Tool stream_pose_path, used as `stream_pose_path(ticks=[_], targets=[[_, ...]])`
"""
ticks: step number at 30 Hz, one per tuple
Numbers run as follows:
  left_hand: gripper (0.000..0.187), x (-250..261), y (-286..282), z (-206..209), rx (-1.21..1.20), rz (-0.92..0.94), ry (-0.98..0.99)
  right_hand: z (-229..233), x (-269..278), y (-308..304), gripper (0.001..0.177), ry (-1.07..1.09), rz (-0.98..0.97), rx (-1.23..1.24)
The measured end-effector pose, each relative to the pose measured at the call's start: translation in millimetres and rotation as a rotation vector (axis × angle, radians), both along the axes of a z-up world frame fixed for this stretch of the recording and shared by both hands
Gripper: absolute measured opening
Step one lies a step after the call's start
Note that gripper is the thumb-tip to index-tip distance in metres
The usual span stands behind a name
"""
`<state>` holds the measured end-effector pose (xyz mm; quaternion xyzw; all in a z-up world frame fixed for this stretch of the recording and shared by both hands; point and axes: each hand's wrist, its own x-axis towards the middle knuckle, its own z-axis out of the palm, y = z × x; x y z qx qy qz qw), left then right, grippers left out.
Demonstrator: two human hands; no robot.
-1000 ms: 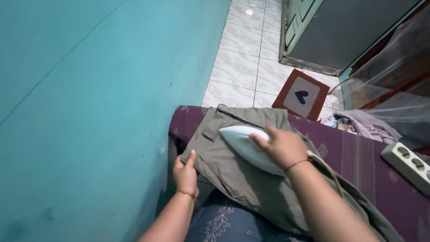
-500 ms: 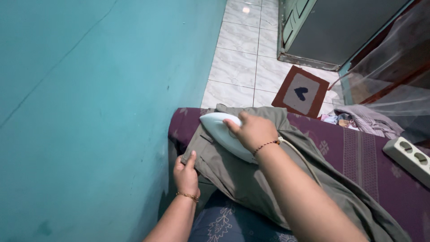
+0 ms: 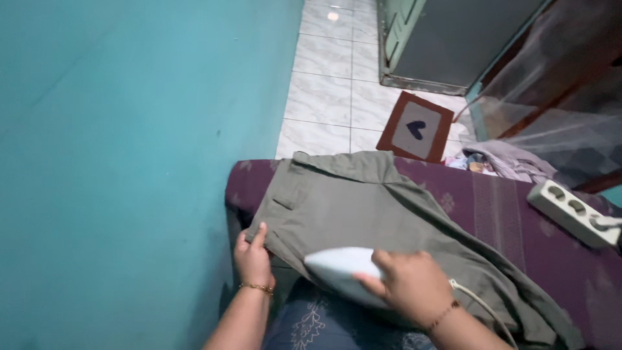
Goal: The person irons a pair of gray trousers on a purple patterned ironing board. They repeatedly smooth the fabric with one hand while moving a white electric iron with the other, repositioning the trousers several times to cover different sections.
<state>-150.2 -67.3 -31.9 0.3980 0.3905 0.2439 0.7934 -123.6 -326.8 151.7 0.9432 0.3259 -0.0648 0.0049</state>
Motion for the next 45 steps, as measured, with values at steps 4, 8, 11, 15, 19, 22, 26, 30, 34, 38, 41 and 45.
stream_pose_path(ticks=[4, 8, 11, 15, 19, 22, 26, 30, 34, 38, 41, 45], targets=[[0.016, -2, 4, -7, 0.033, -0.013, -0.002, -8, -12, -37, 0.046, -0.162, -0.021, 0.155], [0.019, 1, 17, -21, 0.185, -0.060, -0.057, 9, 15, -73, 0.053, -0.115, -0.470, -0.049], [0.023, 8, 36, -24, 0.484, -0.194, 0.065, 27, 41, -106, 0.059, 0.140, -0.791, 0.008], [0.042, 27, 67, -7, 0.929, -0.313, 0.046, 39, 49, -178, 0.071, 0.052, -0.925, -0.092], [0.061, 53, 80, 19, 1.013, -0.564, 0.396, 26, 61, -272, 0.073, -0.035, -1.084, -0.070], [0.073, 86, 77, 43, 1.126, -0.672, 0.549, 2, 71, -337, 0.071, -0.098, -1.066, -0.176], [0.080, 132, 70, 64, 1.045, -0.689, 0.576, -27, 83, -379, 0.073, -0.140, -1.070, -0.170], [0.090, 170, 56, 67, 0.853, -0.781, 0.502, -17, 82, -359, 0.057, -0.437, -0.907, -0.256], [0.072, 190, 44, 66, 1.012, -0.924, 0.380, -15, 81, -271, 0.042, -0.588, -0.704, 0.251], [0.067, 218, 36, 78, 1.241, -0.883, 0.122, -29, 93, -186, 0.051, 0.075, -0.667, 0.273], [0.068, 254, 32, 98, 1.419, -0.764, 0.022, -34, 89, -169, 0.036, 0.258, -0.731, 0.182], [0.063, 307, 31, 118, 1.437, -0.625, -0.245, -41, 90, -185, 0.027, -0.041, -0.767, 0.637]])
